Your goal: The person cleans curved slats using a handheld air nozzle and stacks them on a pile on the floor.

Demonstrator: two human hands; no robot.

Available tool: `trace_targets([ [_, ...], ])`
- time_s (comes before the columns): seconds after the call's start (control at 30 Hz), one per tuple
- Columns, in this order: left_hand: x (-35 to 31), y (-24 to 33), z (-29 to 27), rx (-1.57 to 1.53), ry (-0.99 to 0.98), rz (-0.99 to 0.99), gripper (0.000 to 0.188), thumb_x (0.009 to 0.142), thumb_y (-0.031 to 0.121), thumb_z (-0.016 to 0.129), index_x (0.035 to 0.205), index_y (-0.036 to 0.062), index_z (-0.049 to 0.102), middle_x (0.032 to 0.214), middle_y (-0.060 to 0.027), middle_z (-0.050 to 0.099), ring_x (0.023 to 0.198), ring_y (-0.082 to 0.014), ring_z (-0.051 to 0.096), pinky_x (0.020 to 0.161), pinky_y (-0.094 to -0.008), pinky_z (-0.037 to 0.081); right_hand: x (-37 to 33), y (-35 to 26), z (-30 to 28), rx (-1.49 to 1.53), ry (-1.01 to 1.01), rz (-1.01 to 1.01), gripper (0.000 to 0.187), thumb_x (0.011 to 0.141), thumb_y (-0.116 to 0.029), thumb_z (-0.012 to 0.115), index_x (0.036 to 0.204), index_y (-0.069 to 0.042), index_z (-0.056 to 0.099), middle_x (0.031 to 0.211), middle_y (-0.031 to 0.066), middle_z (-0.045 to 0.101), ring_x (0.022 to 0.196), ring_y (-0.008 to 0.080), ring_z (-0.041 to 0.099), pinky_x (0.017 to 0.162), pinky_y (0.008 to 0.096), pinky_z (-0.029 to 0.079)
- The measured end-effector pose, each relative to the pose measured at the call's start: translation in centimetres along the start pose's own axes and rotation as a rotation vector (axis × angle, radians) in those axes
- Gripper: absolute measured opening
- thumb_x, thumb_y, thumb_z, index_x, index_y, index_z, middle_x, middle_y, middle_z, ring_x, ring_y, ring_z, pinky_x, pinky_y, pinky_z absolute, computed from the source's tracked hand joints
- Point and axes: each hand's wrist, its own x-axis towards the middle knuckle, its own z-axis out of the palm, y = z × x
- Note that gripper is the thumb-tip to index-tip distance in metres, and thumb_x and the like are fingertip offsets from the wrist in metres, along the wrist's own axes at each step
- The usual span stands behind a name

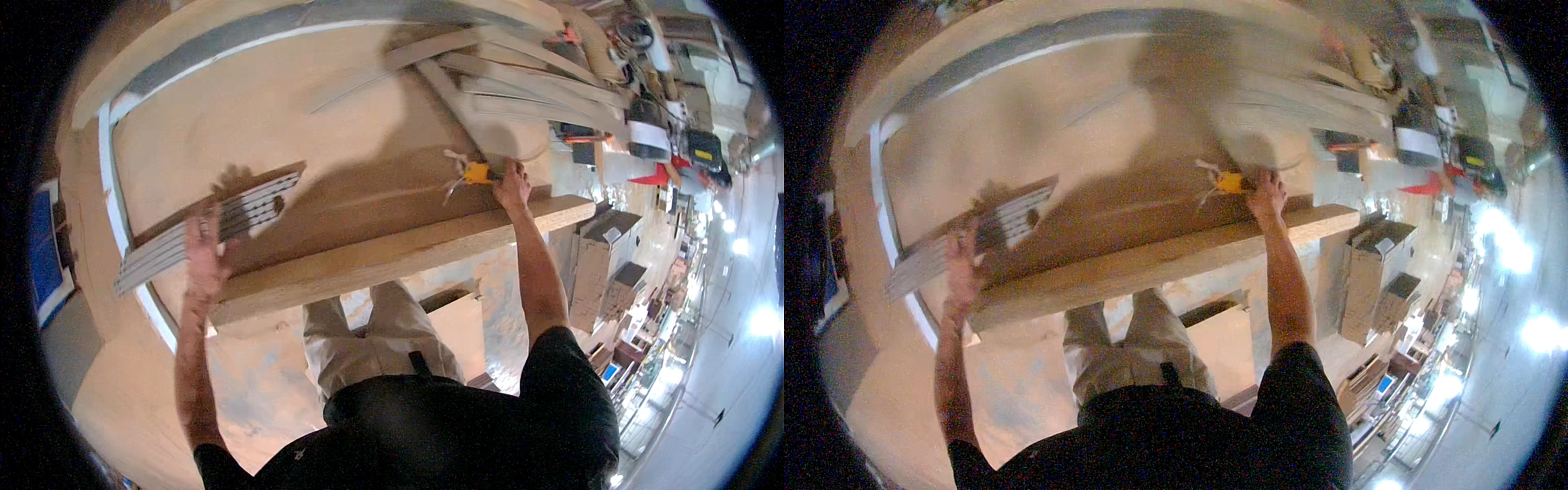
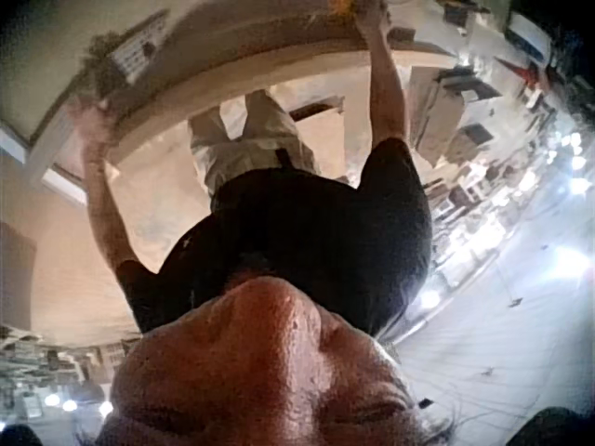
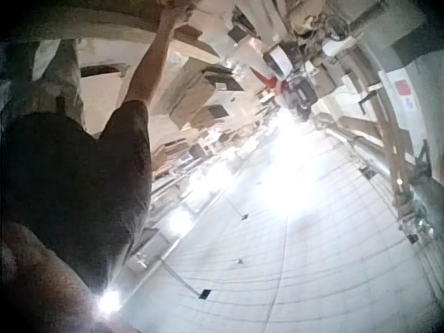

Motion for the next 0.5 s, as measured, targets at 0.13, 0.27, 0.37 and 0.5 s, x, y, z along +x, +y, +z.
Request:
trace_targets([
  [0.13, 4.8, 11.5, 7.1, -0.294, -0.074, 0.189, 0.058, 0.088, 0.031, 0.071, 0.138, 0.0088, 0.051, 0.119, -0.0208, 0.064, 0.113, -0.0388, 0.06, 0.097, -0.0438, 0.049, 3.9, 0.8, -2.4, -0.039, -0.142, -0.099, 0.078, 0.071, -0.037, 0.08, 0.139, -0.012, 0.049, 0.138, 0.0148, 0.051, 0.126, 0.0415, 0.046, 0.106, 0.054, 0.038],
  [0.27, 13.5, 28.3, 5.1, -0.6, -0.509, -0.148, 0.061, 0.088, 0.043, 0.07, 0.135, 0.0076, 0.055, 0.111, -0.0195, 0.069, 0.1, -0.0319, 0.067, 0.088, -0.042, 0.053, 2.7, 0.1, -2.7, 0.079, -0.122, -0.244, 0.068, 0.075, -0.043, 0.077, 0.131, -0.011, 0.056, 0.131, 0.0154, 0.056, 0.128, 0.0393, 0.046, 0.109, 0.0539, 0.034],
  [0.37, 17.1, 32.2, 10.6, -0.804, -0.376, -0.391, 0.067, 0.088, 0.045, 0.07, 0.135, 0.0012, 0.053, 0.118, -0.0192, 0.067, 0.104, -0.0301, 0.066, 0.09, -0.0416, 0.052, 1.2, -1.8, -6.0, 0.249, -0.234, -0.557, 0.053, 0.083, -0.038, 0.071, 0.127, -0.012, 0.057, 0.128, 0.0159, 0.057, 0.126, 0.0388, 0.047, 0.107, 0.054, 0.036],
  [0.5, 23.4, 37.2, 16.8, -0.974, -0.332, -0.539, 0.063, 0.088, 0.043, 0.072, 0.129, -0.0021, 0.057, 0.12, -0.0168, 0.066, 0.105, -0.0289, 0.064, 0.091, -0.0416, 0.05, 3.7, 7.1, -2.6, 0.002, -0.215, -0.618, 0.039, 0.089, -0.026, 0.065, 0.124, -0.012, 0.059, 0.119, 0.0164, 0.06, 0.117, 0.037, 0.056, 0.097, 0.0527, 0.044],
])
